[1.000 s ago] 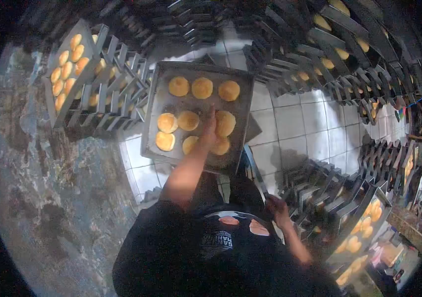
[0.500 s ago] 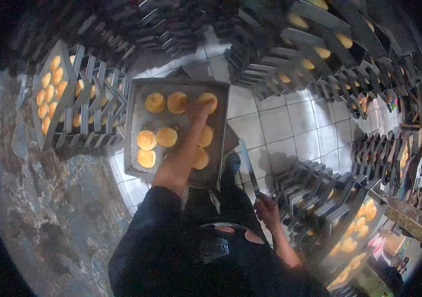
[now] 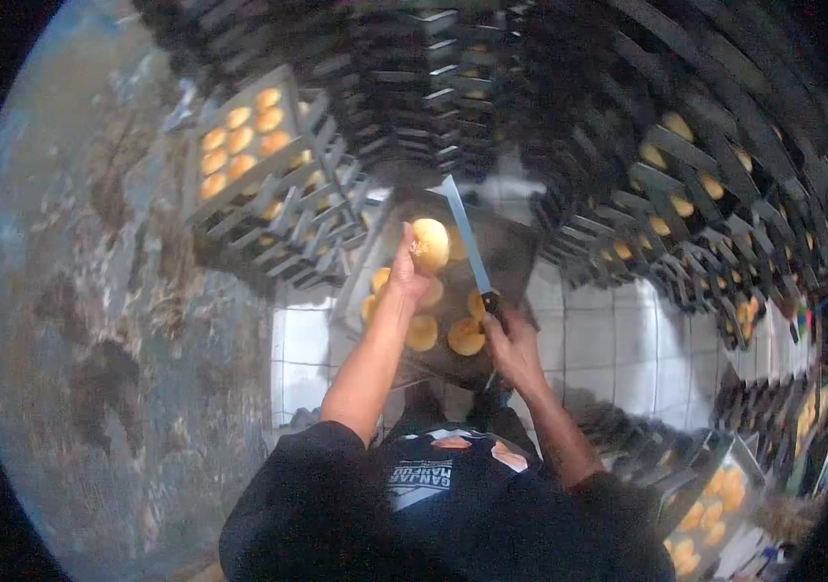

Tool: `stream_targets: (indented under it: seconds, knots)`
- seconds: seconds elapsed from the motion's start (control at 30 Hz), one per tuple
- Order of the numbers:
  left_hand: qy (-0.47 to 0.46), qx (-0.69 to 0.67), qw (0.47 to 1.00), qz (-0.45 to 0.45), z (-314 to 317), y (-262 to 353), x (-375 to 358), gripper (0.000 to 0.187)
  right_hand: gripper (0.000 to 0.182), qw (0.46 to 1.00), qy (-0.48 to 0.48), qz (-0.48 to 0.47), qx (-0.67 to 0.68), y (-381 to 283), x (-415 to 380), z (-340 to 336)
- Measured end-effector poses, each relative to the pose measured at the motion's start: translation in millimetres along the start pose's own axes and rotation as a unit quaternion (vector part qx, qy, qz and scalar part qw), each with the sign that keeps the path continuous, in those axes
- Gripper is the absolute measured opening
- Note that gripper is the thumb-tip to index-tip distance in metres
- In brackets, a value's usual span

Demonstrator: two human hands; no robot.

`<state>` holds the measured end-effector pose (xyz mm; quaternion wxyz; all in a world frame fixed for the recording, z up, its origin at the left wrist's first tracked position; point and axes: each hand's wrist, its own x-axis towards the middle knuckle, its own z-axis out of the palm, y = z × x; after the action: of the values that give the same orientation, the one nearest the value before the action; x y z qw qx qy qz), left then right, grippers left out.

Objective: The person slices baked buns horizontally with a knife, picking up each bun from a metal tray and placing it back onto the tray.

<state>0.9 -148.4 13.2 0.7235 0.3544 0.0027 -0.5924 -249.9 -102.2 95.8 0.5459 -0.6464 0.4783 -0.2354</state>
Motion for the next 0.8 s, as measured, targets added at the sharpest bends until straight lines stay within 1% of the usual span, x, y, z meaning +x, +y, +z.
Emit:
stream_targets:
  seconds: [0.03,0.1,0.13,0.17,0.23,0.37,0.43,0.47,0.53,0.57,0.63,0.67,0.7,0.77,0.8]
  knots:
    - [0.006,-0.018,1.000,0.014,-6.8,15.3,-5.3,0.053,0.042,1.000,-0.013,-0.011,-0.001,-12.7,-2.7,10.8]
    - [0.006,-0.023,0.999,0.045,-16.6,42.2,-18.7,0.052,0.044,0.997,-0.001,-0.059,-0.047,-35.3,-7.9,34.1]
    - [0.004,-0.024,0.998,0.059,-19.2,53.8,-26.2,0.052,0.044,0.998,-0.012,-0.053,-0.017,-44.7,-12.0,43.4]
    - [0.005,-0.027,0.997,0.067,-21.2,63.5,-32.9,0.052,0.044,0.998,-0.018,-0.059,-0.019,-47.7,-13.9,50.6]
    - [-0.020,-0.020,0.994,0.106,-31.2,77.9,-38.5,0.052,0.044,0.992,-0.016,-0.122,-0.033,-51.3,-18.1,64.1]
    - [-0.038,-0.035,0.994,0.099,-47.3,91.6,-43.5,0.051,0.044,0.990,-0.010,-0.133,-0.053,-50.5,-33.8,75.6]
    - [-0.063,-0.055,0.992,0.097,-51.8,96.1,-45.8,0.046,0.044,0.983,0.014,-0.181,-0.041,-40.8,-39.6,78.8]
    - [-0.064,-0.056,0.992,0.096,-53.4,95.5,-47.0,0.046,0.044,0.983,0.015,-0.181,-0.042,-36.2,-40.1,78.4]
    - [-0.058,-0.004,0.993,0.102,-47.2,91.2,-58.5,0.051,0.043,0.986,0.003,-0.156,-0.051,-39.7,-44.6,76.2]
    - [-0.059,-0.003,0.994,0.097,-42.9,87.8,-62.7,0.051,0.043,0.987,0.007,-0.152,-0.051,-41.5,-43.5,76.2]
    - [-0.084,0.040,0.993,0.075,-39.6,77.8,-65.8,0.051,0.044,0.991,0.003,-0.120,-0.059,-60.9,-32.8,74.0]
    - [-0.086,0.022,0.995,0.052,-37.5,74.8,-65.3,0.050,0.043,0.994,-0.018,-0.094,-0.053,-71.0,-28.3,71.7]
    - [-0.088,0.023,0.995,0.047,-38.0,73.0,-62.2,0.050,0.043,0.994,-0.013,-0.091,-0.052,-71.7,-31.2,69.3]
    - [-0.089,0.007,0.995,0.046,-39.7,76.0,-54.6,0.048,0.044,0.992,-0.013,-0.108,-0.063,-72.5,-32.8,66.0]
    - [-0.089,0.006,0.995,0.047,-40.2,79.1,-53.6,0.048,0.044,0.992,-0.013,-0.109,-0.063,-59.2,-37.5,66.1]
